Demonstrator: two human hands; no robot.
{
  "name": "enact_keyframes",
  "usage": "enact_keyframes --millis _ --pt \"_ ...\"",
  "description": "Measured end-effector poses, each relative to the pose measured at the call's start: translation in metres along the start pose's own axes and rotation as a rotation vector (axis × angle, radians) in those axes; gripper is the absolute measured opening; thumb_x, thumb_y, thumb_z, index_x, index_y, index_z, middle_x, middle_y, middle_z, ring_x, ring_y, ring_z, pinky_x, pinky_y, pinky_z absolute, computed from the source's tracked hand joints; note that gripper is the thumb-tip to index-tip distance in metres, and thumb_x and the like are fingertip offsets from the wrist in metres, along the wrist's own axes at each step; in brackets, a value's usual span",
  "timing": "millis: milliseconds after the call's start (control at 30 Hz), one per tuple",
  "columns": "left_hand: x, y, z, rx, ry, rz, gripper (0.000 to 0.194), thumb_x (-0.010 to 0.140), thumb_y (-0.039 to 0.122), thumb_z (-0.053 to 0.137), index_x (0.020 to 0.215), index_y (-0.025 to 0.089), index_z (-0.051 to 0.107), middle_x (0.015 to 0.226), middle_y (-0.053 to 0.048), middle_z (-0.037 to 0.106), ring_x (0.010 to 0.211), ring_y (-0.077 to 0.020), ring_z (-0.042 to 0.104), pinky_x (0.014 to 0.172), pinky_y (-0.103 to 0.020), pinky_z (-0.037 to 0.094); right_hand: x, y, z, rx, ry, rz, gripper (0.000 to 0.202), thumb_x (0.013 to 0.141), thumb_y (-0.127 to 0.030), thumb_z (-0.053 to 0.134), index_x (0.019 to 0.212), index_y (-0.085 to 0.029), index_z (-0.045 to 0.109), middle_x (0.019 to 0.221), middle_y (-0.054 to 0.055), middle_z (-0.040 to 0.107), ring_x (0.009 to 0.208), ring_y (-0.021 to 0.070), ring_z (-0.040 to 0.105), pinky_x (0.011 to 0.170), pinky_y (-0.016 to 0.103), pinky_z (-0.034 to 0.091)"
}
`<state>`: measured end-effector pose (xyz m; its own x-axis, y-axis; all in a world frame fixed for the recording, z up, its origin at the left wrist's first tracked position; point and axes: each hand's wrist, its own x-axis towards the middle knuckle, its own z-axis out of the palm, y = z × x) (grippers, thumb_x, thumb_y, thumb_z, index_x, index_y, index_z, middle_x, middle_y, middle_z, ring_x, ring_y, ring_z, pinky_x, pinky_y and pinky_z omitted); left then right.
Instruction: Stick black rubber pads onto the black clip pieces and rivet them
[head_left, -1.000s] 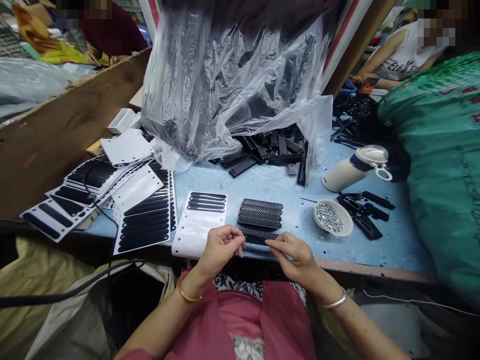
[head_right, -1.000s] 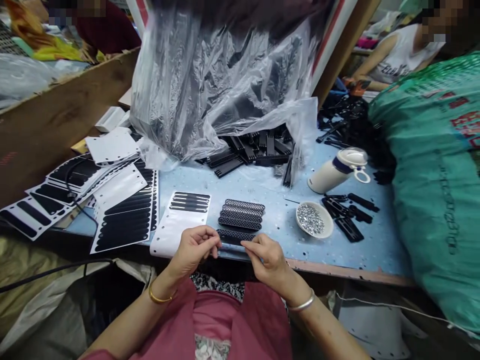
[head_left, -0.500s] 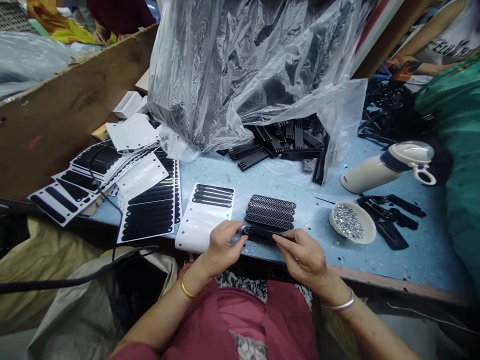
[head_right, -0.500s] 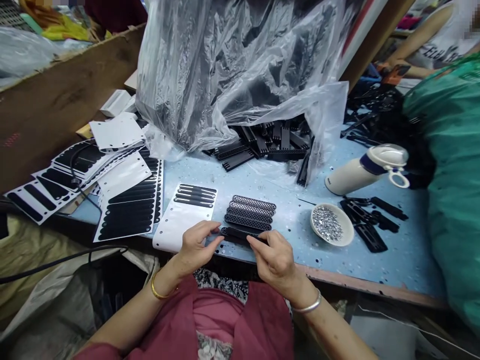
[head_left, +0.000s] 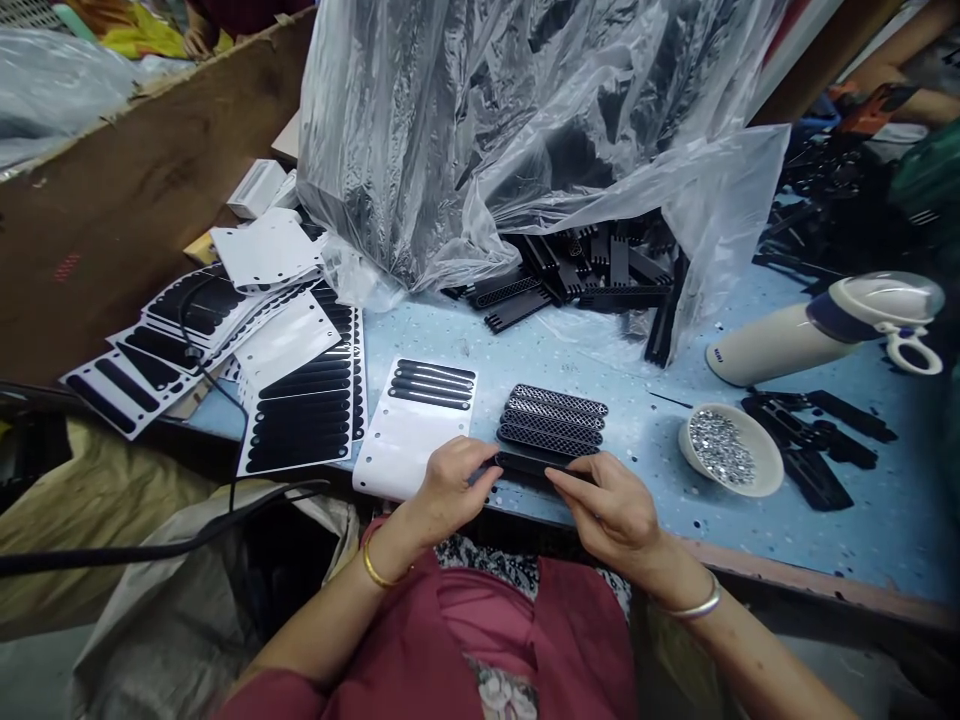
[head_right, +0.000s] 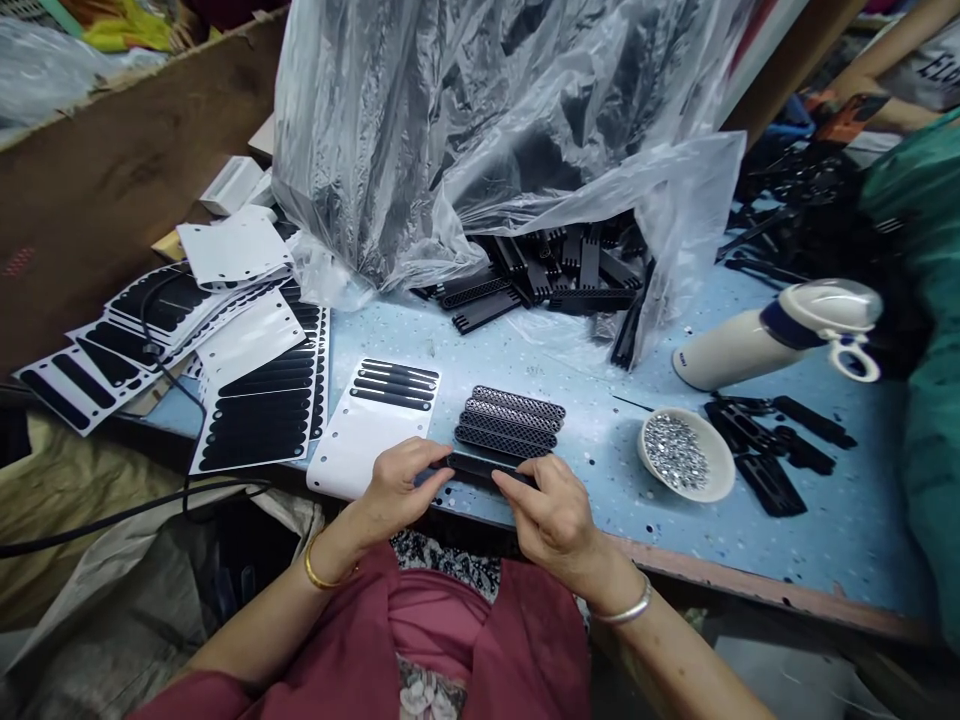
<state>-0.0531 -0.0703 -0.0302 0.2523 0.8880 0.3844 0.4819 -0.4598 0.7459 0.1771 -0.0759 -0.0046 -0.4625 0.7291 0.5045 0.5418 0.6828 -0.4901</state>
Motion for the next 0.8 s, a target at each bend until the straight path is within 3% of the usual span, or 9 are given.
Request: enact_keyframes --millis 800 --pt "0.0021 0.0024 -0.0022 0.000 -0.002 -0.032 0.014 0.082 0.014 0.061 0.094 0.015 0.069 0.078 -0.007 0.071 0.069 -0.0171 0.066 0.065 -0.029 0.054 -0.0034 0.0100 0.0053 -0.029 -0.056 0.000 0.037 0.082 -0.003 0.053 0.109 -0.023 0.069 0.082 0.008 0.060 0.071 0.0181 0.054 0.061 0.033 0.045"
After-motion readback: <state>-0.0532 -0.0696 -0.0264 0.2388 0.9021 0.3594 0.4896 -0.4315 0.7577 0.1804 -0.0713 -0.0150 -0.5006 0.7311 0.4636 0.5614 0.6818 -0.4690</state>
